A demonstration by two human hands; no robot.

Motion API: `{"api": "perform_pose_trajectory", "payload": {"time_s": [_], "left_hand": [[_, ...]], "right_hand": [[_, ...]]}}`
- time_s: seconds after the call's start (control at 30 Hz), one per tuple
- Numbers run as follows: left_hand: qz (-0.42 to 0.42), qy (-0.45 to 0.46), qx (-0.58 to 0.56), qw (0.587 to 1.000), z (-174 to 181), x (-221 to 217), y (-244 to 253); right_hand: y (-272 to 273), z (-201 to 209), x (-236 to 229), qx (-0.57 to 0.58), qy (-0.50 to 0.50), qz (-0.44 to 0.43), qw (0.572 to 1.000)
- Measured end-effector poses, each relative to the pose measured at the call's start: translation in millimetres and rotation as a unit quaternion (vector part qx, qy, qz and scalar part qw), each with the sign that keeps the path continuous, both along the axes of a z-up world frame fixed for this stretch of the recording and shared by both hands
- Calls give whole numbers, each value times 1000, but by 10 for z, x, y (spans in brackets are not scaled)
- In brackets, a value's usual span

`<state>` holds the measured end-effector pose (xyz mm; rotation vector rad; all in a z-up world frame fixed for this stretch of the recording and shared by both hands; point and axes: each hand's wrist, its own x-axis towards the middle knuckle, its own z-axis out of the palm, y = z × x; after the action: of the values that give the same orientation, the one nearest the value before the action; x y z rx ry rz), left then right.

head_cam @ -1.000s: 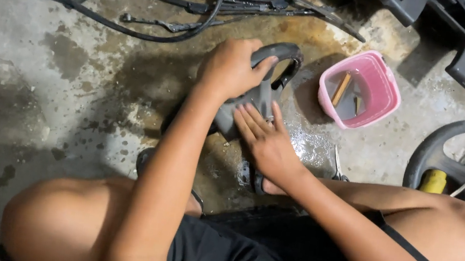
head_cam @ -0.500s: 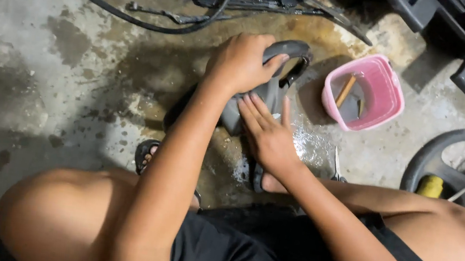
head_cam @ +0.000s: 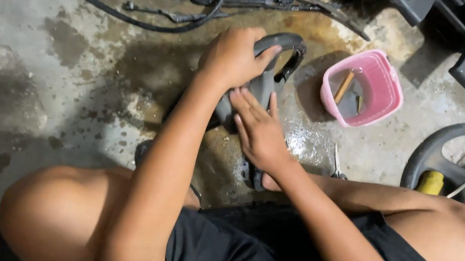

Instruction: Wet sanding a steering wheel center component using sandpaper and a bucket of water on a garage floor.

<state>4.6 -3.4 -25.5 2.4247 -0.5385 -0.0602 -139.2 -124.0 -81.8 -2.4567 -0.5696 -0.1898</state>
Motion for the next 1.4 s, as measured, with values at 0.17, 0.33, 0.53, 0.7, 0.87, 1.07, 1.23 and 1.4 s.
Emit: {"api": "perform_pose_trajectory", "payload": {"time_s": [0.17, 0.33, 0.53, 0.7, 0.87, 1.07, 1.23, 1.4], "left_hand": [[10, 38, -15, 999, 228, -76, 31], [6, 69, -35, 997, 277, -135, 70], [18, 79, -17, 997, 295, -159, 73], [23, 137, 4, 990, 284, -106, 80], [40, 154, -14, 987, 318, -42, 91], [39, 152, -29, 987, 311, 25, -8], [45, 137, -44, 989, 228, 101, -98], [64, 155, -49, 985, 250, 103, -139]], "right_hand": [[-1351, -392, 219, 315, 295, -66, 900], [-2545, -1014, 713, 135, 140, -354, 915], [-4201, -3449, 950, 275, 287, -477, 784], [-4060, -3750, 1071, -261, 375, -385, 802], [-3746, -3011, 1137, -131, 402, -368, 828], [-3510, -1848, 1052, 103, 433, -369, 816], [-2880, -901, 1008, 283, 424, -364, 779], [-1486, 282, 847, 253, 353, -300, 849]]}}
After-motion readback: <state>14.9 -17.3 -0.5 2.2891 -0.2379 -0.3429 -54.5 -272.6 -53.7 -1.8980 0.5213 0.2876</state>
